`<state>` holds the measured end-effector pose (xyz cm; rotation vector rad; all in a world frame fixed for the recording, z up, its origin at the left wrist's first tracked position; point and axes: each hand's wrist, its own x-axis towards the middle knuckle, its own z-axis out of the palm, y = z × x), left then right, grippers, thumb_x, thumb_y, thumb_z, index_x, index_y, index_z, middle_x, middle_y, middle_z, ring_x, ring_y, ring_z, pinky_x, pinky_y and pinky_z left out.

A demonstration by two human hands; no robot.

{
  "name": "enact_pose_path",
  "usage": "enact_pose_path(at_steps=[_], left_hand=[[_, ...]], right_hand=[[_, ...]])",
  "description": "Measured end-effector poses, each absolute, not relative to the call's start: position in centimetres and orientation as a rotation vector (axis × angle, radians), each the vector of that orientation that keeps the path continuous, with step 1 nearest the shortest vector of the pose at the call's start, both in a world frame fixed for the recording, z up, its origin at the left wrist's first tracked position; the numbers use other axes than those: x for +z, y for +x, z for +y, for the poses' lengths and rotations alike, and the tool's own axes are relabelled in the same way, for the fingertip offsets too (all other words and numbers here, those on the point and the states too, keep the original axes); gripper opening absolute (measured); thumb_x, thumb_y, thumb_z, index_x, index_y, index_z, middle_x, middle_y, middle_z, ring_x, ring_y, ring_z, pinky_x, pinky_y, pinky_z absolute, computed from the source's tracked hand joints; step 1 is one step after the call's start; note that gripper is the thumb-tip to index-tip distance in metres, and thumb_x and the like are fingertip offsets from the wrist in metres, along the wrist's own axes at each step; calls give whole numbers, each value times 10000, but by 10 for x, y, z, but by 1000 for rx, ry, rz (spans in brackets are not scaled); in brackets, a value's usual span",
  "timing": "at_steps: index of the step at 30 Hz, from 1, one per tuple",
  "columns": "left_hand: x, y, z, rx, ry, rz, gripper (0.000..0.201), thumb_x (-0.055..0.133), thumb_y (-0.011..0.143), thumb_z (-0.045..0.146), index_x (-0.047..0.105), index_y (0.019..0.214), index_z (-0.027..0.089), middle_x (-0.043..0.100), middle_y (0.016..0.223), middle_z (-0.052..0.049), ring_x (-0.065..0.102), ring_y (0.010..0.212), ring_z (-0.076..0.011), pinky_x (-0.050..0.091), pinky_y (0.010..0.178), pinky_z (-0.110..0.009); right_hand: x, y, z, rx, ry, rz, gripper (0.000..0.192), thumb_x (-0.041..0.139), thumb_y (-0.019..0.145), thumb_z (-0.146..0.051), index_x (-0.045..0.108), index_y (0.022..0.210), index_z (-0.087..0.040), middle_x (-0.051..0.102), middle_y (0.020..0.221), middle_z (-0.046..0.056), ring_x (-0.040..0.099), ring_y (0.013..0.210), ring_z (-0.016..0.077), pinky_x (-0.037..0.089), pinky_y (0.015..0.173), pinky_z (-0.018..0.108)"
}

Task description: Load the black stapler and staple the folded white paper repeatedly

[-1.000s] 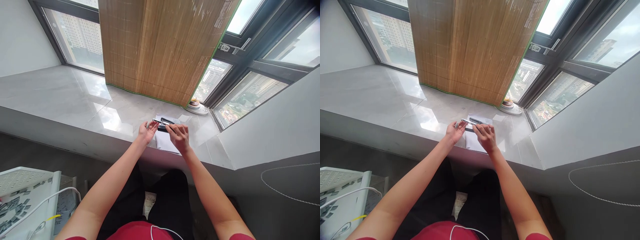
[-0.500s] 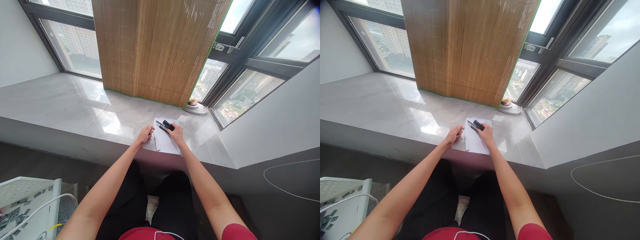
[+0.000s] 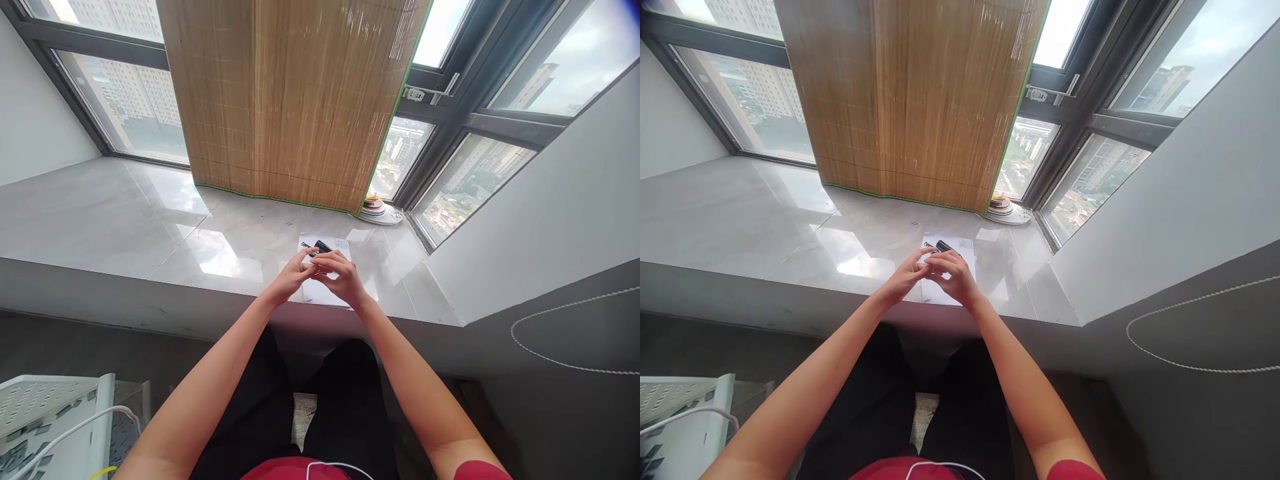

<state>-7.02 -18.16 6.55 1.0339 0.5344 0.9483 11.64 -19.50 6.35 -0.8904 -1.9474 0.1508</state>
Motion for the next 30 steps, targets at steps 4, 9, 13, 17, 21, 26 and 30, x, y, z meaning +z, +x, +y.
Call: enact_pose_path(at_steps=[4, 9, 13, 17, 21, 26, 30], left_hand=[[65, -70, -172, 1050, 1237, 743, 411, 831, 957, 256, 716, 1348, 211, 808, 933, -119, 793, 1080, -304, 567, 983, -342], [34, -112, -136, 995, 1830, 1787, 406, 662, 995, 266, 700, 1384, 159, 560, 1626, -250, 311, 1653, -449, 279, 1311, -645], [8, -134, -119, 488, 2054, 2165, 618, 423, 1082, 412, 540, 1593, 84, 345, 1748, -321, 215, 1653, -554, 130, 1244, -850], [2, -131, -118, 402, 2141, 2212, 632, 371, 1084, 427, 536, 1602, 105, 386, 1716, -326, 279, 1616, -564, 190, 1219, -854], [4, -129, -119, 394, 2155, 2233, 622, 378, 1079, 426, 552, 1584, 107, 401, 1708, -319, 297, 1605, -554, 223, 1212, -845], [5, -131, -120, 384, 2158, 2245, 606, 386, 1082, 440, 563, 1569, 126, 426, 1695, -308, 316, 1595, -541, 230, 1215, -831], [7, -130, -121, 391, 2159, 2251, 594, 391, 1078, 434, 578, 1550, 126, 435, 1684, -313, 322, 1590, -541, 234, 1211, -829]], right_hand=[[63, 127, -196, 236, -949, -1754, 263, 818, 959, -372, 771, 1205, -291, 825, 1130, 63, 747, 1030, 247, 633, 911, 425], [45, 195, -167, 285, -1305, -1369, 352, 848, 823, -485, 725, 1040, -237, 794, 1105, 72, 729, 963, 244, 607, 920, 434], [23, 262, -126, 321, -1671, -1177, 382, 849, 702, -428, 681, 978, -224, 783, 1115, 84, 692, 928, 242, 562, 885, 401], [15, 292, -79, 370, -1825, -1114, 451, 865, 636, -348, 639, 1003, -214, 780, 1094, 97, 680, 864, 227, 533, 829, 363], [11, 294, -36, 350, -1854, -1096, 450, 858, 654, -313, 613, 1018, -215, 769, 1109, 105, 693, 987, 245, 507, 898, 353], [0, 291, -4, 347, -1933, -1058, 453, 854, 679, -296, 600, 1045, -218, 752, 1140, 127, 683, 1103, 280, 494, 927, 369], [-2, 293, 0, 327, -2000, -1064, 507, 876, 671, -314, 610, 1091, -214, 735, 1211, 145, 674, 1137, 291, 498, 926, 366]])
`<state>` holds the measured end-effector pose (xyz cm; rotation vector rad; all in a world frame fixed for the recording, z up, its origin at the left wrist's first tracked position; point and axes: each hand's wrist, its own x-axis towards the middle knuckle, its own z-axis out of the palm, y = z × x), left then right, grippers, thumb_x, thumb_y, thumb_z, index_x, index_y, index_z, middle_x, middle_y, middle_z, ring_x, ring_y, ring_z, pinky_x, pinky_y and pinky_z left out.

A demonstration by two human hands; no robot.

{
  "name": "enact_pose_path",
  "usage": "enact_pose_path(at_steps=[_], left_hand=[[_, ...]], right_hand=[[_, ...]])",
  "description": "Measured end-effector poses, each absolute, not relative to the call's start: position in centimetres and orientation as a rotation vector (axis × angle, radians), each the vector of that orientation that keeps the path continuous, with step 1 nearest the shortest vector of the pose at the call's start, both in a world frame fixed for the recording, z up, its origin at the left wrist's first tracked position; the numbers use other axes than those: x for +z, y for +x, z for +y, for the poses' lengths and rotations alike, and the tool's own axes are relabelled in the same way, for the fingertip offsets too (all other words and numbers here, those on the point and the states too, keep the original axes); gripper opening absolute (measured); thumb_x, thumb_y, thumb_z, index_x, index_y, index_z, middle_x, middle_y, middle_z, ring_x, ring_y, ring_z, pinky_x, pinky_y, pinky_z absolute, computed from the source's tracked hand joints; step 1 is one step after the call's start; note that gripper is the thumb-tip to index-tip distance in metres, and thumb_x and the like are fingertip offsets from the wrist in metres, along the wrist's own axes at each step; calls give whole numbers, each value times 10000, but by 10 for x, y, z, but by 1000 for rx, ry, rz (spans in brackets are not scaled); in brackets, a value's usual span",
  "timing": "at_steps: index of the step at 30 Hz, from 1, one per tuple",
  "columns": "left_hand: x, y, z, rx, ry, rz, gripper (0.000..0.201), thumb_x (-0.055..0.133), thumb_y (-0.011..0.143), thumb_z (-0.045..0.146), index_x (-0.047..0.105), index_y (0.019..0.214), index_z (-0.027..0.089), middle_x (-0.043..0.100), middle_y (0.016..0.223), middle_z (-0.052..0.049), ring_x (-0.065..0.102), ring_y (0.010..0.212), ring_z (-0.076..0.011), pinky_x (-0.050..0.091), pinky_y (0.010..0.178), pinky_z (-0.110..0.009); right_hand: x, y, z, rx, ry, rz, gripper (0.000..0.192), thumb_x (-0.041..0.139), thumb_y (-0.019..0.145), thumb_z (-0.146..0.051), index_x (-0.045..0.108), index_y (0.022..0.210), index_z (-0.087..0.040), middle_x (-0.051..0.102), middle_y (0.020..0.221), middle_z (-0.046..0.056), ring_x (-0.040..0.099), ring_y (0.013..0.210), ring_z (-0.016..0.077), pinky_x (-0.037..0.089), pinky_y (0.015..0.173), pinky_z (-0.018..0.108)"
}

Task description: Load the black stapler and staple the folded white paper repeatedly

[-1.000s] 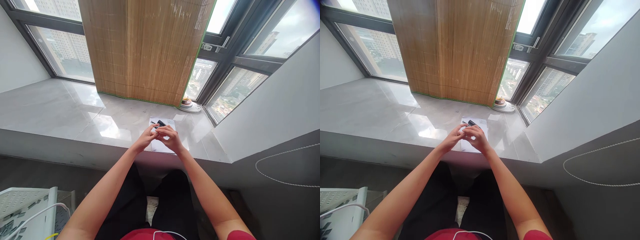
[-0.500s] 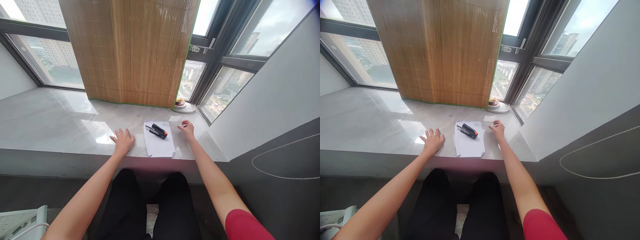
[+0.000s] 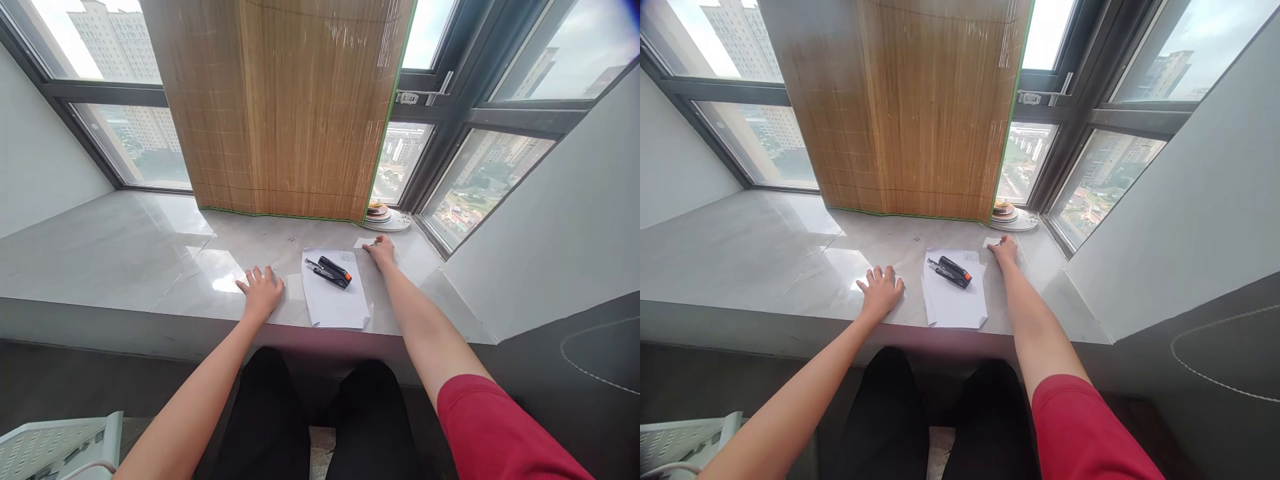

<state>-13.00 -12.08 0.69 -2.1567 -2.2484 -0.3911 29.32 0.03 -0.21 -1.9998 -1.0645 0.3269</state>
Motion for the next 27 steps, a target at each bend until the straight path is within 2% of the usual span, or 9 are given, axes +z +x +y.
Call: enact_pose_path(at_steps=[3, 7, 9, 13, 16, 18, 22, 25, 27], left_hand=[[7, -130, -120, -407, -2163, -2252, 602, 391, 1073, 431, 578, 1549, 115, 436, 1676, -325, 326, 1585, -550, 229, 1207, -838], [5, -131, -118, -432, -2194, -2249, 612, 385, 1070, 425, 568, 1556, 103, 432, 1674, -334, 314, 1586, -559, 210, 1204, -852], [4, -130, -117, -447, -2186, -2249, 611, 381, 1072, 424, 561, 1558, 101, 432, 1674, -337, 304, 1592, -556, 200, 1209, -851], [1, -130, -119, -466, -2187, -2281, 598, 393, 1080, 424, 553, 1561, 108, 388, 1713, -321, 263, 1623, -539, 173, 1237, -828], [3, -131, -119, -519, -2193, -2342, 554, 464, 1068, 421, 582, 1523, 128, 407, 1704, -300, 260, 1626, -527, 153, 1254, -811], [6, -129, -111, -671, -2164, -2373, 511, 512, 1056, 397, 597, 1482, 127, 505, 1608, -297, 362, 1572, -496, 227, 1267, -747], [17, -111, -69, -1030, -2312, -2214, 313, 491, 1037, 196, 674, 1286, 147, 624, 1404, -244, 549, 1401, -381, 409, 1219, -496], [27, -90, -24, -1142, -2514, -2157, 259, 505, 969, 68, 703, 1088, 185, 654, 1320, -220, 591, 1353, -362, 446, 1175, -453], [31, -78, 3, -1223, -2565, -2111, 252, 544, 929, 33, 700, 1065, 176, 653, 1342, -228, 589, 1373, -354, 439, 1188, -447]], right_hand=[[0, 299, -15, 295, -2053, -1124, 438, 829, 691, -283, 636, 1074, -193, 731, 1190, 155, 668, 1103, 295, 498, 900, 360], [-6, 305, -61, 340, -2100, -1346, 79, 709, 773, -240, 635, 763, -216, 696, 815, 69, 645, 833, 252, 495, 819, 360], [-12, 305, -87, 349, -2083, -1470, 145, 684, 812, -261, 614, 688, -229, 661, 776, 50, 618, 794, 236, 502, 831, 364], [-17, 297, -120, 299, -2009, -1620, 153, 634, 877, -331, 643, 755, -241, 655, 926, 57, 606, 955, 253, 508, 962, 398], [-14, 294, -124, 303, -2006, -1650, 172, 608, 885, -333, 615, 740, -242, 632, 932, 75, 588, 987, 273, 499, 988, 436], [-12, 294, -122, 314, -2019, -1659, 178, 598, 886, -322, 600, 728, -240, 623, 932, 86, 588, 995, 284, 489, 988, 449], [-10, 294, -121, 339, -2021, -1686, 181, 584, 904, -332, 611, 754, -236, 637, 989, 84, 609, 1020, 277, 477, 979, 423], [-11, 293, -122, 335, -2029, -1673, 194, 591, 902, -339, 608, 741, -233, 638, 979, 76, 618, 1003, 269, 476, 944, 401], [-12, 292, -122, 327, -2030, -1656, 202, 598, 896, -338, 603, 724, -232, 637, 961, 73, 620, 986, 269, 474, 918, 395]])
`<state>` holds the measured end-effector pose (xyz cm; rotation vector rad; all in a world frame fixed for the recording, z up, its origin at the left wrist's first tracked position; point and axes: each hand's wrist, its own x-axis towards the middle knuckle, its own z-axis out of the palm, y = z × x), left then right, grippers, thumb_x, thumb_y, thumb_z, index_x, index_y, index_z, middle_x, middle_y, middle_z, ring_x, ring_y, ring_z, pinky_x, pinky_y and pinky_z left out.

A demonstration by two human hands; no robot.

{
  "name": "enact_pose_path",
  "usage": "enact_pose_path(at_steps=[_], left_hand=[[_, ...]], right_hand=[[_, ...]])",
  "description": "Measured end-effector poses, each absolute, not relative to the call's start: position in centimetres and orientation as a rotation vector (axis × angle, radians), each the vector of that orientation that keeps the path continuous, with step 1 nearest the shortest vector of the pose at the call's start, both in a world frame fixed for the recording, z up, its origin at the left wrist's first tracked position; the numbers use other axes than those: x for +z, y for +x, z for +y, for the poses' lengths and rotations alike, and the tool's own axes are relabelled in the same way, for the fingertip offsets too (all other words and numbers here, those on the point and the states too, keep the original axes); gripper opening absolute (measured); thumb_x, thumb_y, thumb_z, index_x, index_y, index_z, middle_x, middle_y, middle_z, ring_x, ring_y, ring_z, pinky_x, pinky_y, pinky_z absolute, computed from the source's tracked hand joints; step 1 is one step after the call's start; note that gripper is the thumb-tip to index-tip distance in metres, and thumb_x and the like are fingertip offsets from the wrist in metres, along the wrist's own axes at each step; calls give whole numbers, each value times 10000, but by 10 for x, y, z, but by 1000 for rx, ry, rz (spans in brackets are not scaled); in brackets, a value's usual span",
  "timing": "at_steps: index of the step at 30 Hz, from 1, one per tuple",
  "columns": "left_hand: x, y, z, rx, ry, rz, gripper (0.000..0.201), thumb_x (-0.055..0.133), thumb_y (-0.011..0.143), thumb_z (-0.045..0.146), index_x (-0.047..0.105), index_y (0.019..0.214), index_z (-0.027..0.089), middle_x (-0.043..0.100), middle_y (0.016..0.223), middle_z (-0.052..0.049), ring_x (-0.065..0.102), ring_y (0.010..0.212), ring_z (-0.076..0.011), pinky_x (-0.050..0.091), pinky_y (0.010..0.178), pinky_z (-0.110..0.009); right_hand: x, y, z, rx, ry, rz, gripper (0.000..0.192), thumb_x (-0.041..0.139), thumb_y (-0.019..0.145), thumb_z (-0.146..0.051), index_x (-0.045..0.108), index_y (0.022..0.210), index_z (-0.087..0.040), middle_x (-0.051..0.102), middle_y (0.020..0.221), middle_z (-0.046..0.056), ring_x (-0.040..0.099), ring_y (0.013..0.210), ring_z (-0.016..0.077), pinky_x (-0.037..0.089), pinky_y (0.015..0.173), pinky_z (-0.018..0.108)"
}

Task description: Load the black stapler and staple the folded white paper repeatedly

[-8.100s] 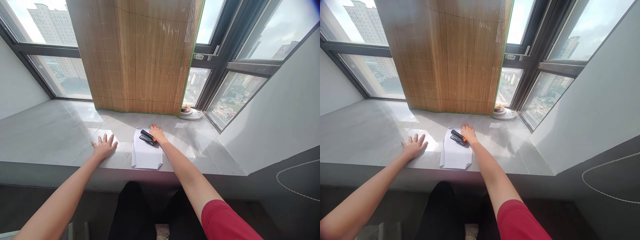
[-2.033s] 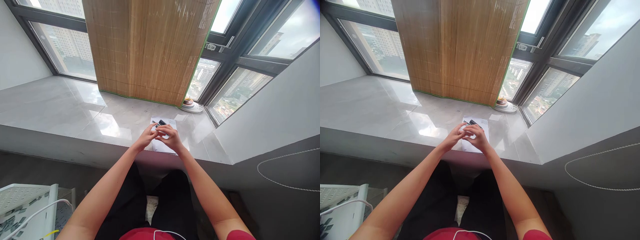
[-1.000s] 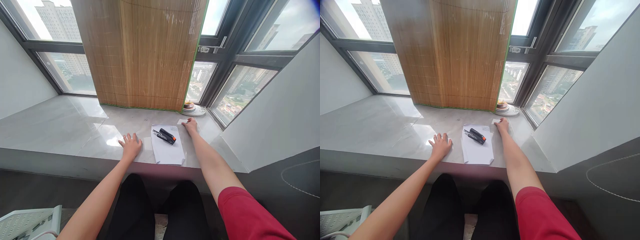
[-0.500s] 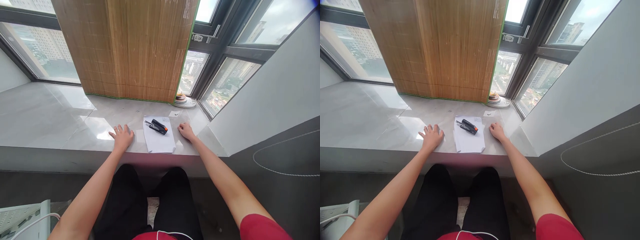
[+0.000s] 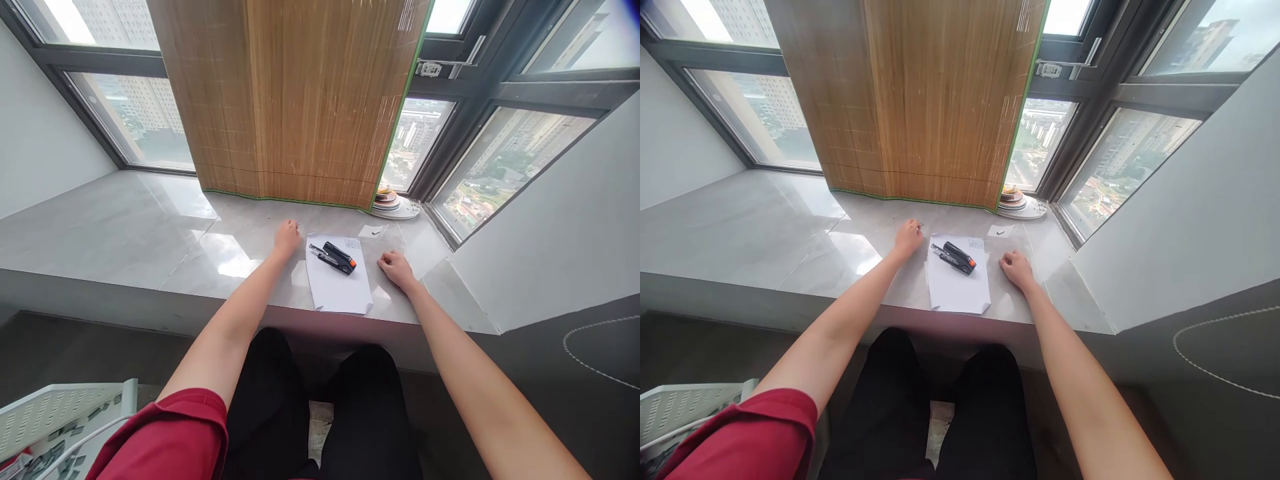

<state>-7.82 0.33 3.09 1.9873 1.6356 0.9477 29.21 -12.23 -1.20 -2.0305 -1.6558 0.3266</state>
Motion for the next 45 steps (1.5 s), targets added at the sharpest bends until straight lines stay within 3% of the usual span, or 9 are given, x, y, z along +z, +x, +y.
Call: enact_pose_path(at_steps=[5, 9, 13, 17, 21, 28, 31, 35, 45], left_hand=[[26, -71, 35, 933, 2059, 1589, 227, 589, 903, 16, 723, 1024, 154, 705, 1338, -235, 601, 1390, -328, 396, 1234, -447], [12, -78, 19, 895, 2073, 1604, 233, 583, 924, 17, 727, 857, 186, 768, 1064, -176, 698, 1194, -317, 503, 1086, -404], [2, -87, -13, 898, 2097, 1620, 295, 583, 929, -8, 774, 950, 217, 767, 1063, -127, 717, 1117, -290, 537, 982, -372], [-4, -90, -38, 1164, 2082, 1494, 291, 620, 962, 41, 805, 1083, 230, 761, 1115, -96, 739, 1000, -232, 586, 893, -345], [-11, -89, -50, 1459, 2093, 1357, 216, 631, 1005, 107, 817, 1023, 216, 767, 1102, -98, 721, 858, -196, 583, 771, -322], [-16, -87, -47, 1392, 2259, 1208, 169, 713, 1002, 149, 851, 1033, 241, 834, 944, -68, 775, 852, -227, 580, 798, -335], [-19, -88, -47, 1422, 2252, 1071, 160, 722, 1021, 207, 868, 1071, 247, 851, 995, -68, 788, 849, -212, 593, 787, -329], [-19, -88, -48, 1481, 2206, 1029, 138, 772, 1007, 293, 880, 1087, 262, 849, 946, -58, 762, 757, -183, 607, 741, -325], [-15, -90, -50, 1445, 2141, 905, 160, 741, 1022, 274, 865, 1119, 250, 839, 1159, -87, 804, 1003, -235, 670, 869, -388]], right_hand=[[-16, 291, -120, 305, -2020, -1641, 220, 605, 900, -337, 608, 708, -230, 651, 955, 78, 621, 986, 270, 466, 890, 387], [-19, 294, -119, 306, -2033, -1642, 224, 580, 916, -357, 612, 731, -235, 653, 962, 71, 617, 999, 270, 459, 879, 378], [-20, 294, -119, 321, -2036, -1642, 228, 557, 924, -379, 608, 754, -236, 644, 977, 63, 612, 1007, 266, 452, 891, 378], [-18, 293, -120, 339, -2032, -1623, 228, 562, 916, -378, 608, 744, -234, 643, 988, 62, 613, 992, 258, 454, 896, 379], [-13, 291, -119, 337, -2052, -1571, 221, 597, 881, -352, 609, 696, -232, 653, 970, 71, 609, 1015, 276, 456, 916, 397], [0, 234, -117, 328, -1666, -1529, 343, 587, 991, -535, 614, 817, -240, 684, 894, 54, 614, 843, 231, 512, 860, 384], [-2, 192, -117, 347, -1350, -1697, 350, 686, 963, -588, 685, 1017, -242, 724, 1061, 84, 661, 934, 255, 549, 890, 405], [-14, 164, -116, 253, -1365, -1836, 393, 771, 914, -408, 692, 1258, -234, 759, 1206, 140, 693, 1122, 343, 564, 978, 490], [-13, 176, -116, 369, -1301, -1778, 353, 808, 848, -257, 761, 1197, -246, 820, 1110, 74, 759, 1012, 302, 581, 960, 450]])
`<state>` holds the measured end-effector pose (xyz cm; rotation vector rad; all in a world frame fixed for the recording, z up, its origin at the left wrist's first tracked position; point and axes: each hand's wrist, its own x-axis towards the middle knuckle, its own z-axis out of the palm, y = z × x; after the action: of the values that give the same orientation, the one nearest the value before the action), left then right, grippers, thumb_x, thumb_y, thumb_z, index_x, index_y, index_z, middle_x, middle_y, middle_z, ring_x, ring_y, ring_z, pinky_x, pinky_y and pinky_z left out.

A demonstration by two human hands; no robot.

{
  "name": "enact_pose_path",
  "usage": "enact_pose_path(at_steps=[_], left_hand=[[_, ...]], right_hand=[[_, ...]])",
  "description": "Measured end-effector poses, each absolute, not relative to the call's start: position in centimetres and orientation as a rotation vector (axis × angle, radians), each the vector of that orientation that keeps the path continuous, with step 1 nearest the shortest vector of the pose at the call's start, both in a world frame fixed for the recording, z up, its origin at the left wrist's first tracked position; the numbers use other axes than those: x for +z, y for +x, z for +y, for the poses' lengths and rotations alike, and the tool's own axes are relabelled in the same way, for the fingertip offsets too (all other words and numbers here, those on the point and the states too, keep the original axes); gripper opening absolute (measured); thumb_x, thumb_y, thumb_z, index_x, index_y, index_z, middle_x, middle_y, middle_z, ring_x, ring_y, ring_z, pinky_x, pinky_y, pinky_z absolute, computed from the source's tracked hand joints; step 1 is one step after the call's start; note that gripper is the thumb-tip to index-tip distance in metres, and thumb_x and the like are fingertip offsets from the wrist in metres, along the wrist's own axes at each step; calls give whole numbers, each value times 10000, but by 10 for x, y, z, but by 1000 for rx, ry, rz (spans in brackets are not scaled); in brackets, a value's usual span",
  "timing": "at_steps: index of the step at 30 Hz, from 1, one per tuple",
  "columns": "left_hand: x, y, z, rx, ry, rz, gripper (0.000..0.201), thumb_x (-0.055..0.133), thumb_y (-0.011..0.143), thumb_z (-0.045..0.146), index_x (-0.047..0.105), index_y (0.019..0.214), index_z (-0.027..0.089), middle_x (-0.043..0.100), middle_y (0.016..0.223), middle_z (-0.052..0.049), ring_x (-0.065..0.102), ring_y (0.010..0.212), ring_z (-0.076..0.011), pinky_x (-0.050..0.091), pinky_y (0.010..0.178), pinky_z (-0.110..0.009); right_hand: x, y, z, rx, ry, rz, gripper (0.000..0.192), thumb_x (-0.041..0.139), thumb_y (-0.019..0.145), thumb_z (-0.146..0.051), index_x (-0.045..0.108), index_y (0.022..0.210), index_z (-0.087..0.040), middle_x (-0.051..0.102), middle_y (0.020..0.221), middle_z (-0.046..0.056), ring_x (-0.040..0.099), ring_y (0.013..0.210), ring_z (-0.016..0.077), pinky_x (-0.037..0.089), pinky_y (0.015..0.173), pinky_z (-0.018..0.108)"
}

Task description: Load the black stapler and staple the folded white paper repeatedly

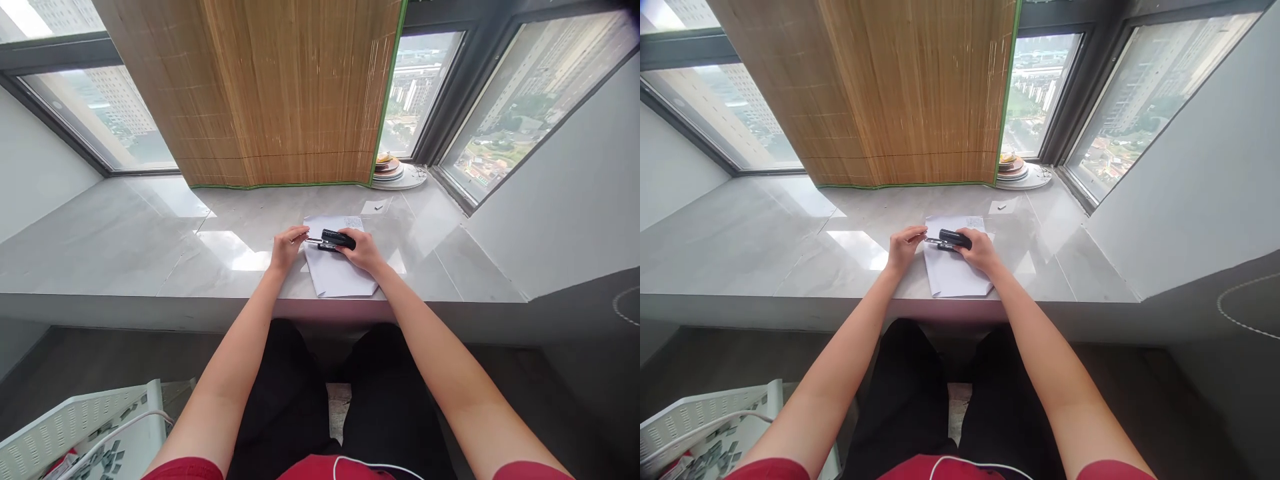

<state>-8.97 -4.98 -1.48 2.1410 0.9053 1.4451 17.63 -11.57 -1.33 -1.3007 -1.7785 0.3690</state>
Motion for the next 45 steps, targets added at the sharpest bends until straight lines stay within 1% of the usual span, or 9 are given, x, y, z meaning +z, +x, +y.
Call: enact_pose_path(at_steps=[2, 5, 7, 10, 14, 24, 29, 34, 45], left_hand=[[-14, -90, -50, 1420, 2157, 905, 137, 766, 1005, 279, 868, 1092, 251, 840, 1141, -83, 800, 1000, -235, 662, 841, -373], [-12, -89, -52, 1378, 2186, 970, 113, 845, 949, 341, 872, 1024, 262, 838, 1022, -56, 753, 818, -194, 612, 726, -338], [-9, -89, -53, 1343, 2211, 1007, 134, 878, 920, 369, 875, 1016, 275, 825, 966, -40, 693, 745, -177, 574, 700, -336], [-6, -88, -54, 1303, 2266, 990, 109, 888, 907, 334, 887, 1008, 292, 823, 942, -42, 669, 822, -213, 566, 763, -367], [-4, -87, -53, 1238, 2342, 944, 87, 881, 901, 278, 894, 983, 303, 841, 991, -40, 633, 907, -251, 564, 848, -412], [-3, -86, -54, 1148, 2346, 933, 75, 868, 901, 259, 877, 972, 278, 813, 984, -61, 630, 929, -252, 569, 871, -408], [-4, -86, -53, 1098, 2356, 901, 127, 866, 884, 211, 872, 990, 280, 806, 1005, -52, 641, 945, -252, 560, 908, -412], [-3, -86, -54, 1087, 2378, 888, 114, 858, 892, 210, 863, 986, 275, 791, 997, -53, 646, 960, -252, 555, 925, -411], [1, -87, -55, 1133, 2390, 960, 119, 841, 918, 221, 858, 1020, 281, 793, 1019, -56, 658, 962, -255, 546, 941, -430]], right_hand=[[-13, 176, -116, 373, -1319, -1774, 344, 821, 840, -255, 769, 1180, -245, 822, 1101, 74, 760, 1012, 303, 578, 959, 450], [-12, 175, -115, 387, -1346, -1764, 348, 833, 833, -254, 774, 1176, -243, 825, 1109, 75, 760, 1021, 304, 576, 965, 450], [-12, 175, -114, 390, -1346, -1759, 351, 840, 819, -248, 779, 1165, -242, 824, 1122, 74, 758, 1038, 304, 575, 975, 446], [-12, 176, -113, 406, -1301, -1741, 344, 833, 818, -258, 788, 1158, -235, 823, 1127, 77, 756, 1047, 302, 574, 981, 444], [-13, 177, -113, 430, -1229, -1736, 355, 823, 820, -293, 795, 1169, -237, 821, 1128, 82, 753, 1032, 302, 577, 978, 448], [-11, 177, -115, 432, -1201, -1748, 326, 795, 794, -285, 815, 1117, -242, 802, 1045, 71, 728, 964, 290, 577, 937, 447], [-8, 177, -117, 416, -1173, -1756, 329, 773, 782, -257, 819, 1107, -237, 815, 1070, 72, 721, 987, 296, 574, 953, 456], [-6, 177, -118, 402, -1167, -1759, 321, 773, 775, -244, 818, 1093, -247, 825, 1078, 66, 717, 985, 296, 576, 951, 465], [0, 182, -121, 399, -1148, -1713, 277, 815, 797, -311, 832, 1071, -277, 832, 1033, 52, 694, 967, 286, 589, 897, 448]])
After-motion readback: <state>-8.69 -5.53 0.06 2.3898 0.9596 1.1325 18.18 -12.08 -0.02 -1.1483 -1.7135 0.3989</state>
